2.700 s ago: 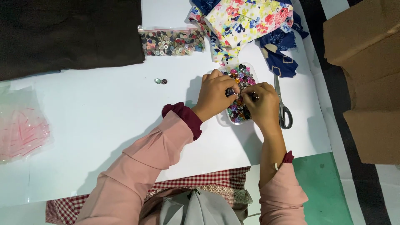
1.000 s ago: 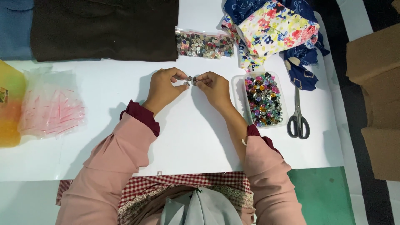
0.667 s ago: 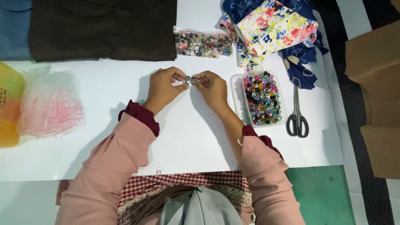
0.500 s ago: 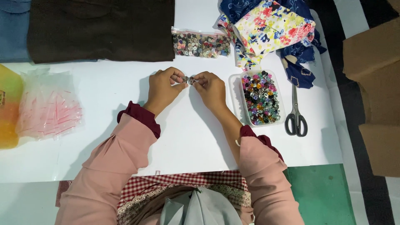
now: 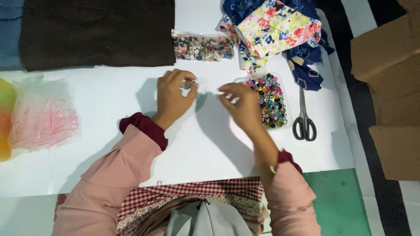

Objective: Picking small decorative buttons or beads from a tray and placing them into small plastic bags.

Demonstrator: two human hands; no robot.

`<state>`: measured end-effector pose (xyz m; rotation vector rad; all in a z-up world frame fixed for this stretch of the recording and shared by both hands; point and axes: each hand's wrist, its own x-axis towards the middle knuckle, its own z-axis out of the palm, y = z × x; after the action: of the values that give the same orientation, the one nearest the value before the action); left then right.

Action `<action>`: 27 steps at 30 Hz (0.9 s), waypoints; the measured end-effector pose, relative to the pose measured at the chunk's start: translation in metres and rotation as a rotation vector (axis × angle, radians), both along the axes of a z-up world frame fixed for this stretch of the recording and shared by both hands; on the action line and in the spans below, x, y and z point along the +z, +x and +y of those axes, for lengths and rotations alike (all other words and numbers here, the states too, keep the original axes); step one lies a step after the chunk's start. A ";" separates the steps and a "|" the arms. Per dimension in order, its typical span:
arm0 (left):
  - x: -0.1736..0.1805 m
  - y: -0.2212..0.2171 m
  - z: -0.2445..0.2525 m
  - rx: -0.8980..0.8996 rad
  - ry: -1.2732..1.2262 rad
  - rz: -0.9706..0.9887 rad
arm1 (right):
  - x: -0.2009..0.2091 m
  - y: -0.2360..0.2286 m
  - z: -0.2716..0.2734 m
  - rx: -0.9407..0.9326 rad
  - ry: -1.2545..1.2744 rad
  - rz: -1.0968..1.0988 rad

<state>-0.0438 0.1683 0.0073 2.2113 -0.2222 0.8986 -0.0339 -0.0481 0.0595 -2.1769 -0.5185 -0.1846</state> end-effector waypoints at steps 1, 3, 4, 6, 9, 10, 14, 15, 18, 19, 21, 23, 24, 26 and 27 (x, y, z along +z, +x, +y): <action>0.005 -0.001 -0.009 -0.002 -0.001 -0.001 | 0.003 0.003 -0.015 -0.002 -0.001 -0.001; 0.013 -0.005 -0.028 -0.117 0.017 0.000 | 0.008 0.008 -0.047 -0.064 -0.031 -0.099; 0.011 -0.004 -0.039 -0.122 0.016 0.002 | 0.008 0.010 -0.062 -0.068 -0.032 -0.096; 0.008 0.000 -0.060 -0.219 0.073 0.008 | 0.010 0.016 -0.094 -0.217 -0.165 -0.114; 0.007 0.009 -0.097 -0.300 0.074 0.005 | -0.009 0.027 -0.122 -0.239 -0.252 -0.171; 0.008 0.012 -0.107 -0.307 0.073 0.005 | -0.014 0.028 -0.124 -0.246 -0.254 -0.170; 0.009 0.033 -0.143 -0.257 0.152 0.028 | -0.027 0.031 -0.128 -0.234 -0.361 -0.310; 0.009 0.039 -0.150 -0.225 0.176 0.052 | -0.028 0.031 -0.127 -0.241 -0.366 -0.315; 0.000 0.054 -0.164 -0.194 0.185 0.172 | -0.028 0.030 -0.126 -0.263 -0.416 -0.290; 0.004 0.054 -0.166 -0.196 0.186 0.172 | -0.026 0.029 -0.125 -0.265 -0.415 -0.289; 0.010 0.054 -0.167 -0.194 0.210 0.268 | -0.022 0.026 -0.121 -0.266 -0.412 -0.261; 0.010 0.055 -0.170 -0.197 0.218 0.273 | -0.026 0.029 -0.124 -0.262 -0.404 -0.259; 0.010 0.056 -0.171 -0.198 0.223 0.279 | -0.029 0.030 -0.124 -0.256 -0.398 -0.256; 0.006 0.058 -0.173 -0.202 0.220 0.283 | -0.030 0.029 -0.124 -0.251 -0.399 -0.260; 0.004 0.059 -0.174 -0.206 0.215 0.286 | -0.030 0.029 -0.124 -0.245 -0.403 -0.265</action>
<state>0.0149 -0.0056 0.0108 2.4293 -0.4170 0.4574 -0.0053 -0.1724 0.0296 -2.6273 -0.4627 -0.5476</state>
